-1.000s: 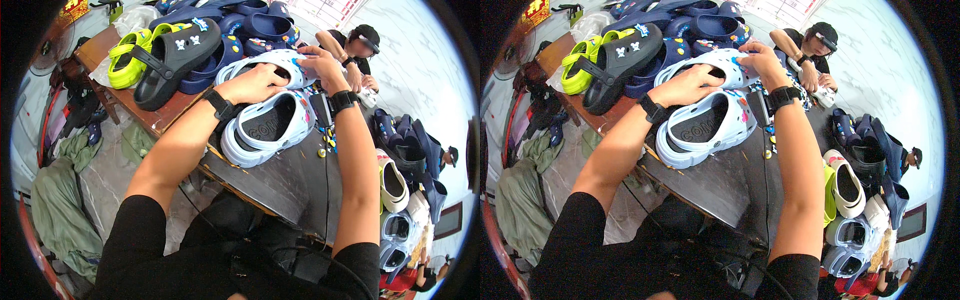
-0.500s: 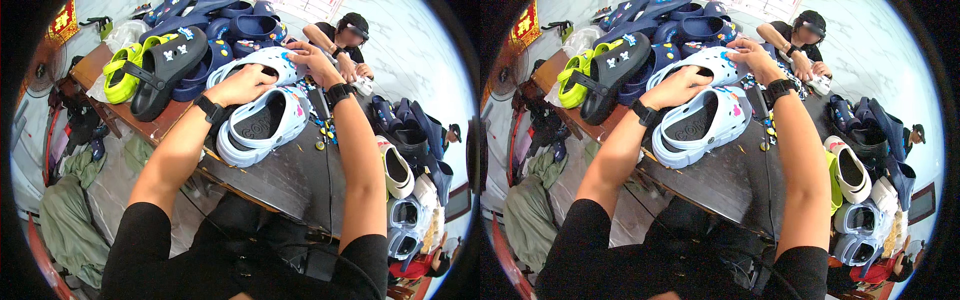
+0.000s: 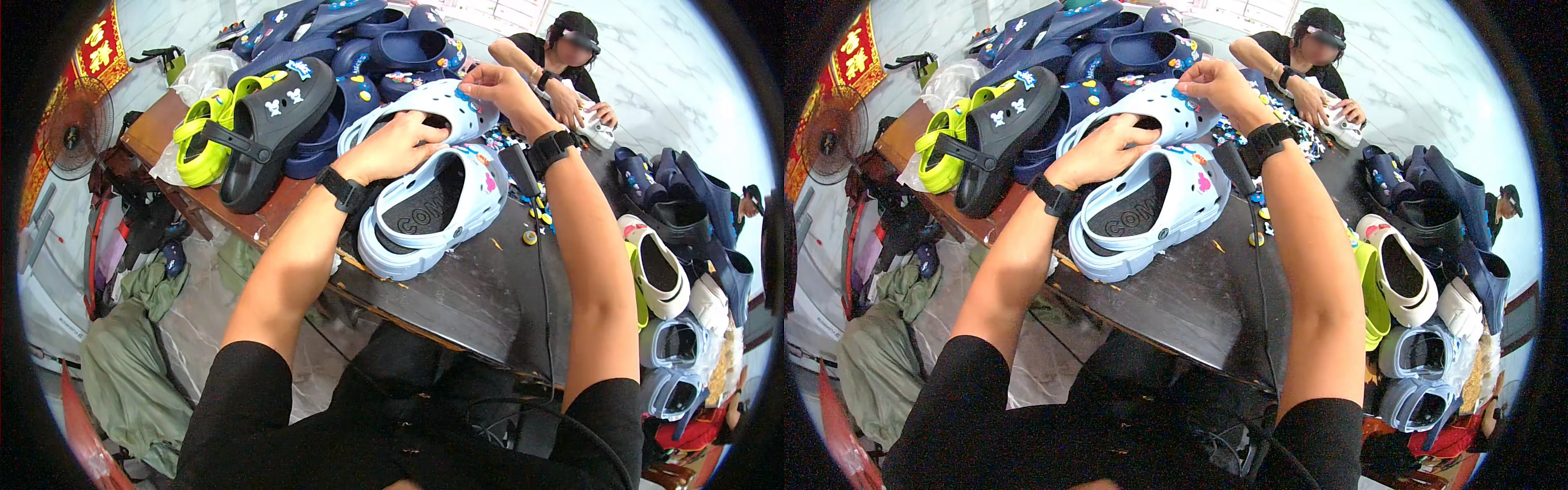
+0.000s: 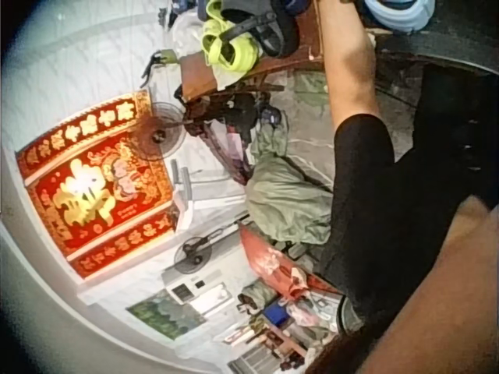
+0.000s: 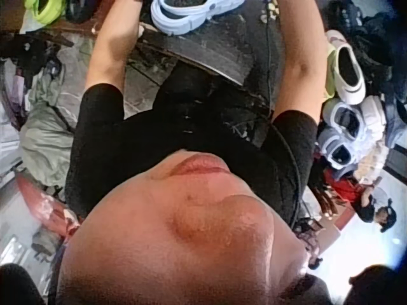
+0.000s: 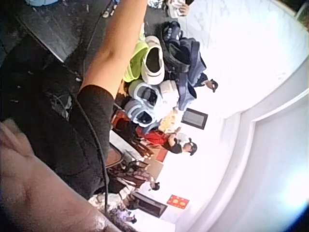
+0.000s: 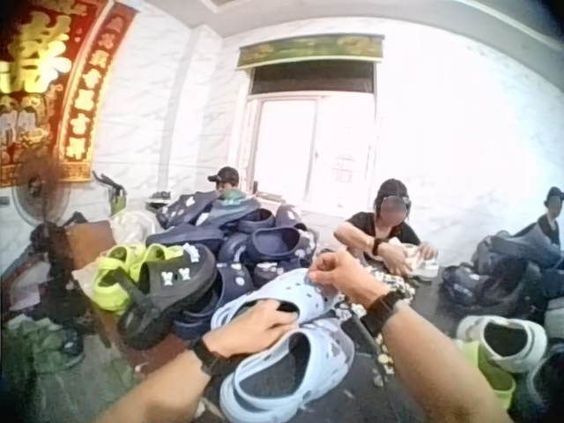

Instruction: Attaching small decorative charms and accessories to various clogs/shoes.

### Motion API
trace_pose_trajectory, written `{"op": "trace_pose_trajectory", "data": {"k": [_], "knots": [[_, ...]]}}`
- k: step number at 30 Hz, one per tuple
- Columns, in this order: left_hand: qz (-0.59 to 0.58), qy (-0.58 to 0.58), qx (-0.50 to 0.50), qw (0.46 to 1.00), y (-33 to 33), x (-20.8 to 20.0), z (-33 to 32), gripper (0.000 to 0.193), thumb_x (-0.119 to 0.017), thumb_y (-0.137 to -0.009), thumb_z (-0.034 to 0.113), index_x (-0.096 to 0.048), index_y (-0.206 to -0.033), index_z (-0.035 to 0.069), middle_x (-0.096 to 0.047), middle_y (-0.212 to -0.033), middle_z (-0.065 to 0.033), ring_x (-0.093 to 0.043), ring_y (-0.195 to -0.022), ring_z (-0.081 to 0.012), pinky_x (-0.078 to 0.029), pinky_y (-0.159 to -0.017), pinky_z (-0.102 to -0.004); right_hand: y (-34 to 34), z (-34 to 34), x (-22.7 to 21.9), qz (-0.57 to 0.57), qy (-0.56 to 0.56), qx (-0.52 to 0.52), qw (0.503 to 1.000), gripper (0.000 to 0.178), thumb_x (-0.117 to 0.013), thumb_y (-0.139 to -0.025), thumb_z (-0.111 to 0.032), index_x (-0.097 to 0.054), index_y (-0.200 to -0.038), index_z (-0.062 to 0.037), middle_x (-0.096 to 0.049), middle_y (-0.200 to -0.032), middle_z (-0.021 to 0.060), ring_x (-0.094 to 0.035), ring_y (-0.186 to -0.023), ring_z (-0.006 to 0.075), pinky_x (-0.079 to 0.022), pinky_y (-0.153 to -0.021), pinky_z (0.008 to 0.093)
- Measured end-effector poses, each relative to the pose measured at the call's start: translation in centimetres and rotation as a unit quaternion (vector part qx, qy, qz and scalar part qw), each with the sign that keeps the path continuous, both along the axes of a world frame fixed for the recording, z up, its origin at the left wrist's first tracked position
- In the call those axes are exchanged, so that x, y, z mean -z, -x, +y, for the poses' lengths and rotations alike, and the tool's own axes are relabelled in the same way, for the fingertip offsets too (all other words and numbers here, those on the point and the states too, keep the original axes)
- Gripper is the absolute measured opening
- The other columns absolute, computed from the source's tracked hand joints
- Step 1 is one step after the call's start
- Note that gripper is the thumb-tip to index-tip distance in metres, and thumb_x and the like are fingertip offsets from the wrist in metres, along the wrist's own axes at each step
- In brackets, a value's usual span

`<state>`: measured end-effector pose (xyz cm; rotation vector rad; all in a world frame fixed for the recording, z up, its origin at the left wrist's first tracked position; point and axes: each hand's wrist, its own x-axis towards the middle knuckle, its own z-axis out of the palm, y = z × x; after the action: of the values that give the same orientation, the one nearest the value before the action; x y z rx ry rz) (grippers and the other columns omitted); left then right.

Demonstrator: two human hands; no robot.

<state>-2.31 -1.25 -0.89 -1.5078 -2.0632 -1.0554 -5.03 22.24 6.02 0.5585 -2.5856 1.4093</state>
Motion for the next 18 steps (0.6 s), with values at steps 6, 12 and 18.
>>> {"op": "trace_pose_trajectory", "data": {"k": [6, 12, 18], "knots": [[0.009, 0.01, -0.014, 1.0, 0.0, 0.0, 0.1, 0.019, -0.063, -0.084, 0.013, -0.066, -0.101, 0.005, -0.055, -0.118, -0.0211, -0.051, -0.113, -0.0388, -0.04, -0.098, -0.0416, 0.1, 0.1, -0.1, -0.031, 0.002, 0.026, 0.999, 0.04, -0.072, -0.084, -0.019, -0.058, -0.12, -0.0123, -0.062, -0.099, 0.0075, -0.057, -0.089, 0.0138, -0.045, -0.079, 0.026], [0.015, 0.021, -0.012, 1.0, 0.1, 0.2, 0.3, 0.021, -0.062, -0.084, 0.013, -0.065, -0.104, 0.005, -0.054, -0.119, -0.0225, -0.049, -0.115, -0.0396, -0.039, -0.099, -0.0424, 0.6, 0.1, -1.2, -0.088, -0.053, 0.008, 0.995, 0.054, -0.073, -0.082, -0.018, -0.052, -0.132, -0.0188, -0.057, -0.11, 0.014, -0.052, -0.104, 0.0218, -0.043, -0.089, 0.0321], [0.027, 0.041, -0.023, 0.999, 0.0, 0.1, 0.6, 0.024, -0.06, -0.086, 0.009, -0.064, -0.109, 0.002, -0.056, -0.118, -0.0195, -0.053, -0.111, -0.036, -0.042, -0.095, -0.0398, 1.5, 0.5, -1.0, -0.076, -0.14, -0.036, 0.987, 0.048, -0.072, -0.082, -0.015, -0.057, -0.127, -0.0205, -0.053, -0.109, 0.0116, -0.05, -0.101, 0.021, -0.042, -0.09, 0.0319]]}}
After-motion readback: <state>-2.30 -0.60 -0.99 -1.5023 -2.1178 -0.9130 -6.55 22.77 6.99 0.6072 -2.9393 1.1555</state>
